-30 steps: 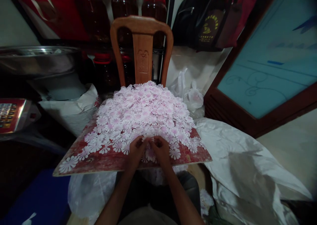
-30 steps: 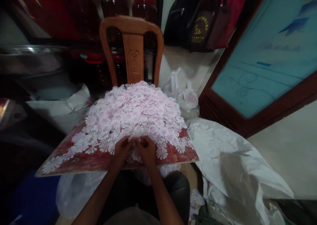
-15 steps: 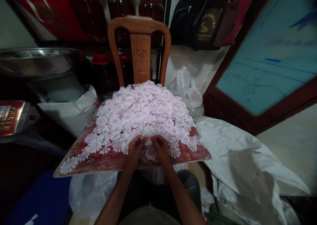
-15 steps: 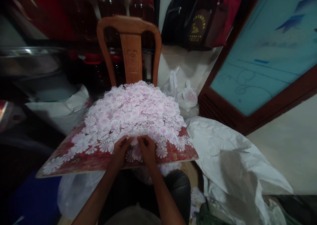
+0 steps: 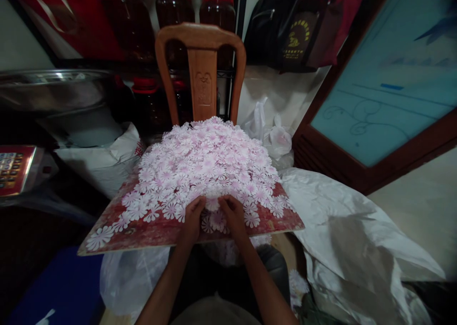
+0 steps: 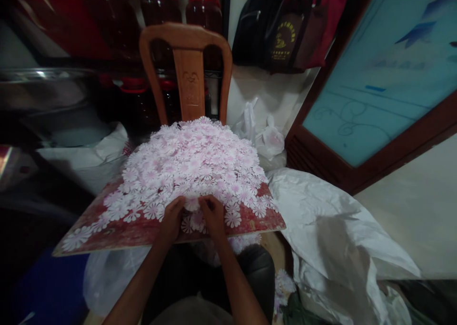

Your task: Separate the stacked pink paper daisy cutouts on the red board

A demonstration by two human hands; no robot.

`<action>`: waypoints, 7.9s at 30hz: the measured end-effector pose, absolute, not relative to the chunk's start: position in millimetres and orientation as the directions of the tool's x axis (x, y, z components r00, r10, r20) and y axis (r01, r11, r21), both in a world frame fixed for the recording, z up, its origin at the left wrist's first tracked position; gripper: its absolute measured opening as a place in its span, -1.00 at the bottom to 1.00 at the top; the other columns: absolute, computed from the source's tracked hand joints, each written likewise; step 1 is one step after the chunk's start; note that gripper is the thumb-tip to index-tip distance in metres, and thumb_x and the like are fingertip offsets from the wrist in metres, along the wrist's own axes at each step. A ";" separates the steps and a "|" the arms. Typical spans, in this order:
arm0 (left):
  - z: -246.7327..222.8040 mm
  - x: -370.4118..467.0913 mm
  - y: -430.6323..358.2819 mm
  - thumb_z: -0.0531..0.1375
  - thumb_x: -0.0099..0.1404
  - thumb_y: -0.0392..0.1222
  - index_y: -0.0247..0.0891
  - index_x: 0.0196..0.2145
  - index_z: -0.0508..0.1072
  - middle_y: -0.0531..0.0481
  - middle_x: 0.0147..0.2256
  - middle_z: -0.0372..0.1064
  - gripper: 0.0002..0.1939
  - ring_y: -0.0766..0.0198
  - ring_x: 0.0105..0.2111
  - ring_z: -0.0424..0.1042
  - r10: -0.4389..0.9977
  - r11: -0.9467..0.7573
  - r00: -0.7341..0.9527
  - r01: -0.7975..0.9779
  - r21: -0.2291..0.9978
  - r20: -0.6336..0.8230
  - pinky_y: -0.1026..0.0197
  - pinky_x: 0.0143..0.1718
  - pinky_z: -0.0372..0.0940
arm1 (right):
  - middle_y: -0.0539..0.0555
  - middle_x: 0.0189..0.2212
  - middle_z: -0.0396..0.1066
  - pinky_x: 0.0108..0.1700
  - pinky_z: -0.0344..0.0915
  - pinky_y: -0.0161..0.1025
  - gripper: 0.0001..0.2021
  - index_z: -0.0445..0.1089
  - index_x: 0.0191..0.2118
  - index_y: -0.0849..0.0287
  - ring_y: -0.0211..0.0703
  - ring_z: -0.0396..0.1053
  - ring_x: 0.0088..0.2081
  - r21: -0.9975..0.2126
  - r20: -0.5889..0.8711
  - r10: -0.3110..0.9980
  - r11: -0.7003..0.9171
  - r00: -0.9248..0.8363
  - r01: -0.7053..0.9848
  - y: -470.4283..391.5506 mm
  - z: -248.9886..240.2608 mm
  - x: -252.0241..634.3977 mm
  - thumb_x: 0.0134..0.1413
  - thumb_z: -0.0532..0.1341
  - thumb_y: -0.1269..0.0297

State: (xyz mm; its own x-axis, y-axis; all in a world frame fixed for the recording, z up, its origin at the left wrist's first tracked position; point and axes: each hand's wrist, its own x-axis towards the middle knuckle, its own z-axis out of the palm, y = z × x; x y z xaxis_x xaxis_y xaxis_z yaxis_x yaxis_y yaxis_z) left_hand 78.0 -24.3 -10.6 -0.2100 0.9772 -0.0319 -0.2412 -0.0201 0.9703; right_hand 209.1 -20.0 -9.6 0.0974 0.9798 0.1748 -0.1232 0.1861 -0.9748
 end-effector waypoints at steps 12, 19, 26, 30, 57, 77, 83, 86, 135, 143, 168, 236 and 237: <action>-9.8 78.1 -24.2 0.30 0.12 0.05 -0.30 -0.49 0.34 0.13 -0.52 0.17 -0.64 0.39 -0.49 0.15 0.983 -0.045 -0.184 -0.288 0.956 -0.009 0.37 -0.44 0.14 | -0.05 -0.53 0.27 -0.37 0.16 -0.32 -0.77 0.41 -0.42 0.21 -0.27 0.20 -0.45 -0.974 0.181 0.979 0.191 0.092 -0.124 -20.6 -8.3 208.7 0.09 0.25 0.13; -11.4 77.8 -24.2 0.21 0.23 0.09 -0.28 -0.46 0.37 0.10 -0.50 0.18 -0.64 0.36 -0.47 0.15 0.968 -0.125 -0.228 -0.059 0.990 0.109 0.36 -0.44 0.12 | 0.03 -0.32 0.39 -0.19 0.24 -0.27 -0.77 0.46 -0.22 0.18 -0.21 0.29 -0.29 -0.972 0.211 0.968 0.223 0.138 -0.078 -19.7 -5.2 209.9 0.11 0.24 0.12; -15.4 76.8 -22.7 0.20 0.24 0.08 -0.27 -0.40 0.44 0.05 -0.42 0.30 -0.68 0.30 -0.37 0.25 0.971 -0.131 -0.204 -0.031 0.991 0.122 0.33 -0.32 0.20 | 0.01 -0.38 0.37 -0.34 0.24 -0.29 -0.68 0.45 -0.22 0.19 -0.27 0.24 -0.43 -0.979 0.202 0.969 0.200 0.144 0.025 -18.9 -10.5 206.2 -0.07 0.37 0.11; -10.3 77.8 -24.1 0.21 0.21 0.14 -0.28 -0.40 0.45 0.02 -0.41 0.33 -0.63 0.28 -0.36 0.28 0.967 -0.091 -0.243 -0.033 0.995 0.081 0.31 -0.31 0.22 | -0.03 -0.50 0.33 -0.37 0.22 -0.30 -0.69 0.44 -0.30 0.21 -0.26 0.24 -0.46 -0.988 0.151 0.969 0.151 0.197 0.013 -18.2 -15.2 205.5 -0.08 0.36 0.08; -3.8 83.7 -26.1 0.28 0.09 0.19 -0.29 -0.47 0.35 0.16 -0.56 0.08 -0.56 0.38 -0.52 0.08 0.996 -0.053 -0.072 0.024 0.998 0.055 0.35 -0.47 0.05 | 0.03 -0.41 0.42 -0.23 0.27 -0.25 -0.78 0.45 -0.35 0.19 -0.17 0.33 -0.33 -0.970 0.177 0.968 0.203 0.177 -0.138 -17.4 -10.3 209.0 0.05 0.26 0.11; -7.7 83.7 -26.3 0.31 0.12 0.08 -0.30 -0.40 0.47 0.10 -0.50 0.25 -0.66 0.35 -0.47 0.20 0.997 -0.063 -0.041 0.064 0.996 0.066 0.35 -0.43 0.12 | -0.06 -0.58 0.12 -0.42 0.12 -0.33 -0.77 0.26 -0.56 0.17 -0.28 0.09 -0.48 -0.946 0.107 0.983 0.146 0.147 -0.289 -16.5 -14.1 216.5 -0.06 0.24 0.18; -0.5 86.1 -28.6 0.31 0.12 0.09 -0.29 -0.44 0.43 0.12 -0.54 0.20 -0.65 0.36 -0.51 0.14 0.996 -0.058 -0.068 0.078 0.995 0.063 0.35 -0.49 0.06 | -0.05 -0.57 0.18 -0.40 0.16 -0.32 -0.75 0.30 -0.55 0.17 -0.27 0.13 -0.48 -0.942 0.092 0.989 0.124 0.114 -0.311 -18.4 -10.7 218.2 -0.09 0.29 0.13; -1.7 85.3 -28.1 0.31 0.11 0.10 -0.30 -0.43 0.43 0.12 -0.54 0.18 -0.63 0.36 -0.50 0.14 0.996 -0.058 -0.069 0.066 0.996 0.062 0.35 -0.47 0.08 | -0.05 -0.57 0.20 -0.41 0.15 -0.32 -0.76 0.34 -0.53 0.18 -0.28 0.13 -0.49 -0.939 0.087 0.987 0.127 0.137 -0.319 -18.6 -10.3 217.5 -0.08 0.29 0.12; -11.7 82.1 -23.3 0.35 0.09 0.01 -0.30 -0.37 0.48 0.05 -0.43 0.36 -0.69 0.34 -0.41 0.30 0.993 -0.048 -0.108 -0.100 0.994 0.037 0.36 -0.37 0.21 | -0.04 -0.46 0.33 -0.35 0.18 -0.33 -0.84 0.41 -0.36 0.18 -0.28 0.23 -0.41 -0.943 0.165 0.970 0.208 0.176 -0.261 -18.8 -11.3 212.7 0.02 0.30 0.19; -14.8 82.5 -22.0 0.39 0.04 -0.03 -0.30 -0.38 0.48 0.07 -0.44 0.35 -0.69 0.36 -0.42 0.31 0.989 -0.047 -0.149 -0.173 0.984 0.021 0.37 -0.38 0.21 | -0.09 -0.53 0.21 -0.44 0.09 -0.36 -0.81 0.35 -0.33 0.16 -0.32 0.13 -0.49 -0.934 0.142 0.979 0.181 0.145 -0.307 -20.9 -13.0 213.3 0.06 0.28 0.15; -7.0 81.0 -26.1 0.27 0.18 0.04 -0.26 -0.35 0.38 0.10 -0.44 0.23 -0.70 0.36 -0.42 0.23 0.976 -0.060 -0.216 -0.219 0.974 0.012 0.39 -0.38 0.19 | -0.08 -0.50 0.28 -0.44 0.16 -0.34 -0.80 0.36 -0.32 0.15 -0.31 0.17 -0.50 -0.917 0.101 0.956 0.197 0.276 -0.347 -18.9 -12.5 212.7 0.01 0.30 0.16; -10.4 82.3 -24.6 0.33 0.15 -0.03 -0.25 -0.32 0.42 0.07 -0.40 0.39 -0.73 0.33 -0.39 0.35 0.992 -0.053 -0.123 -0.293 0.955 0.018 0.35 -0.35 0.26 | 0.06 -0.35 0.50 -0.14 0.34 -0.17 -0.80 0.51 -0.33 0.19 -0.14 0.40 -0.28 -0.922 0.054 0.921 0.195 0.386 -0.336 -23.5 14.0 203.3 -0.08 0.38 0.18; -10.9 81.9 -24.2 0.33 0.15 -0.03 -0.25 -0.32 0.42 0.06 -0.40 0.38 -0.73 0.33 -0.39 0.35 0.992 -0.060 -0.126 -0.278 0.959 0.025 0.35 -0.34 0.26 | 0.06 -0.36 0.51 -0.15 0.34 -0.18 -0.79 0.51 -0.33 0.19 -0.14 0.41 -0.29 -0.922 0.056 0.920 0.197 0.388 -0.333 -23.2 15.4 202.0 -0.09 0.38 0.18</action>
